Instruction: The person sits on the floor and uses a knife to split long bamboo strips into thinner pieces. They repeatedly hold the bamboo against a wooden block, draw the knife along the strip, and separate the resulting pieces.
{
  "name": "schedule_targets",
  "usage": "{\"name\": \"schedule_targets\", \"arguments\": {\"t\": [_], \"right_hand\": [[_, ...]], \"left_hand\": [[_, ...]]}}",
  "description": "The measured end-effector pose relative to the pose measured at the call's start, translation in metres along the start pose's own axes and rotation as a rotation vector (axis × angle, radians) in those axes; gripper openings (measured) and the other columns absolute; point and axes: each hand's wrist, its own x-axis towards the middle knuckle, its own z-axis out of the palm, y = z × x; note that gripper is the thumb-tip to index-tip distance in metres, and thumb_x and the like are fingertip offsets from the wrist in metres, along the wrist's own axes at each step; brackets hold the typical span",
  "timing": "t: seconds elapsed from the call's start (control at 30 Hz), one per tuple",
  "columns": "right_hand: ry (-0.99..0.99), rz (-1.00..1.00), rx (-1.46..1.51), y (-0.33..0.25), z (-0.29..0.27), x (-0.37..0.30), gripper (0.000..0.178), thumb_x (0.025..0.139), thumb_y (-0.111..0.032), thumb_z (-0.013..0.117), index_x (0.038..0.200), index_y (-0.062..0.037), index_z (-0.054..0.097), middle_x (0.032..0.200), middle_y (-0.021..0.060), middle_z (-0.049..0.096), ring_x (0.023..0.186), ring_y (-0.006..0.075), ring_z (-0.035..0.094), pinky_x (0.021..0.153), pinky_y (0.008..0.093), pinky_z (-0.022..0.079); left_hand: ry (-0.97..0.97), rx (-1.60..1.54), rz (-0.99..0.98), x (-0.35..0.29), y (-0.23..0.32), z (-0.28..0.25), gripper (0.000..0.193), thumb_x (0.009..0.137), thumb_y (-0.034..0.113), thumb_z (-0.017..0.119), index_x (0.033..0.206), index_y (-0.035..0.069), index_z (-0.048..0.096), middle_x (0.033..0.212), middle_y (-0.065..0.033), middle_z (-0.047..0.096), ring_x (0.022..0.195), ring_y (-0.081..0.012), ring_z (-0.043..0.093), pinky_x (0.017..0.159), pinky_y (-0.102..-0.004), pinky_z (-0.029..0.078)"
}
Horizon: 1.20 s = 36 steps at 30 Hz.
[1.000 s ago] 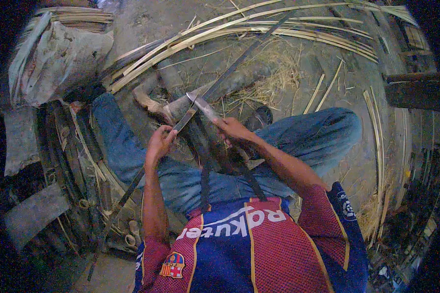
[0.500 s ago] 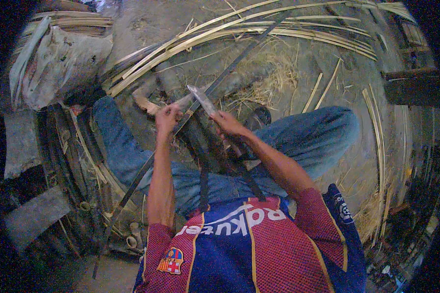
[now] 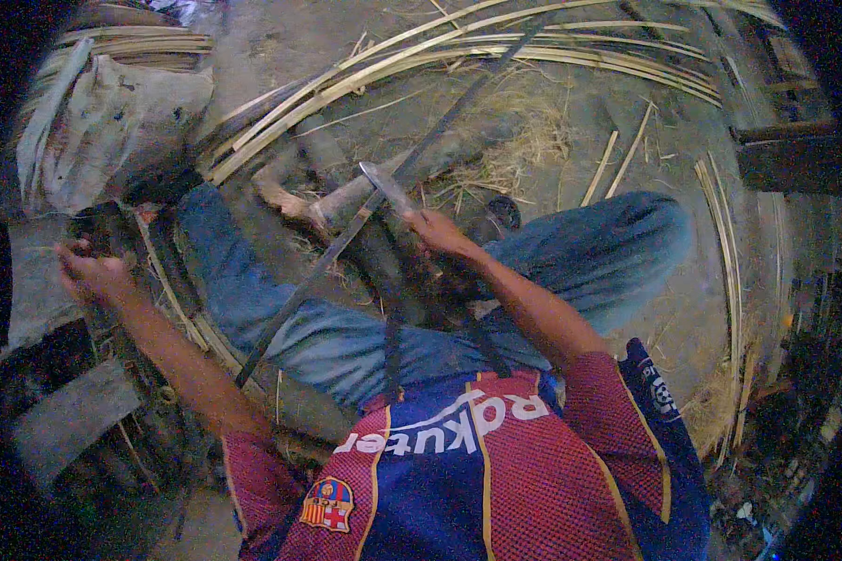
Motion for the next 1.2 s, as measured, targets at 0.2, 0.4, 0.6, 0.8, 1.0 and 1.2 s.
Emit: {"name": "schedule_targets", "arguments": {"t": [0.2, 0.4, 0.6, 0.8, 1.0, 1.2], "right_hand": [[0.072, 0.002, -0.003, 0.002, -0.002, -0.005, 0.046, 0.098, -0.052, 0.048, 0.095, -0.0054, 0.051, 0.064, 0.0013, 0.049, 0.049, 0.0103, 0.049, 0.046, 0.0273, 0.043], [0.119, 0.106, -0.026, -0.020, -0.002, -0.017, 0.055, 0.094, -0.054, 0.054, 0.103, -0.0005, 0.061, 0.064, 0.0097, 0.062, 0.061, 0.0177, 0.065, 0.052, 0.0348, 0.048], [0.409, -0.133, -0.439, -0.062, -0.005, -0.034, 0.046, 0.091, -0.043, 0.061, 0.104, 0.0008, 0.058, 0.072, 0.0193, 0.065, 0.071, 0.0371, 0.065, 0.064, 0.0462, 0.049], [0.753, -0.573, -0.842, -0.052, -0.045, -0.021, 0.037, 0.088, -0.035, 0.065, 0.100, -0.0025, 0.051, 0.078, 0.0224, 0.060, 0.075, 0.0450, 0.060, 0.067, 0.0522, 0.049], [0.537, -0.121, -1.001, -0.030, -0.074, -0.014, 0.040, 0.093, -0.038, 0.060, 0.086, 0.0006, 0.057, 0.074, 0.0246, 0.061, 0.074, 0.0451, 0.061, 0.066, 0.0526, 0.047], [0.079, -0.270, -0.732, -0.057, 0.016, -0.063, 0.049, 0.096, -0.046, 0.055, 0.080, 0.0003, 0.059, 0.070, 0.0248, 0.062, 0.070, 0.0453, 0.062, 0.063, 0.0521, 0.048]], "left_hand": [[-0.805, 0.080, -0.197, -0.040, 0.030, 0.080, 0.035, 0.099, 0.031, 0.052, 0.117, 0.003, 0.061, 0.109, -0.0119, 0.064, 0.100, -0.0246, 0.062, 0.087, -0.0380, 0.049], [-1.903, 0.725, -0.697, -0.212, 0.002, -0.036, 0.049, 0.096, 0.045, 0.055, 0.097, -0.002, 0.071, 0.095, -0.0223, 0.069, 0.089, -0.0286, 0.068, 0.085, -0.0399, 0.049], [-1.743, 0.430, -0.697, -0.250, 0.028, -0.068, 0.047, 0.096, 0.044, 0.056, 0.084, 0.000, 0.068, 0.070, -0.0124, 0.064, 0.069, -0.0214, 0.063, 0.067, -0.0391, 0.048], [-1.721, 0.470, -0.705, -0.295, 0.020, -0.008, 0.042, 0.096, 0.042, 0.054, 0.082, 0.003, 0.064, 0.076, -0.0187, 0.066, 0.074, -0.0358, 0.063, 0.068, -0.0432, 0.048], [-1.498, 0.794, -0.309, -0.335, 0.008, -0.004, 0.040, 0.096, 0.044, 0.053, 0.092, 0.007, 0.067, 0.083, -0.0213, 0.067, 0.084, -0.0440, 0.064, 0.072, -0.0526, 0.048], [-1.394, 0.926, -0.161, -0.341, 0.014, -0.010, 0.038, 0.095, 0.044, 0.053, 0.089, 0.008, 0.064, 0.080, -0.0199, 0.067, 0.080, -0.0436, 0.065, 0.064, -0.0542, 0.049]]}}
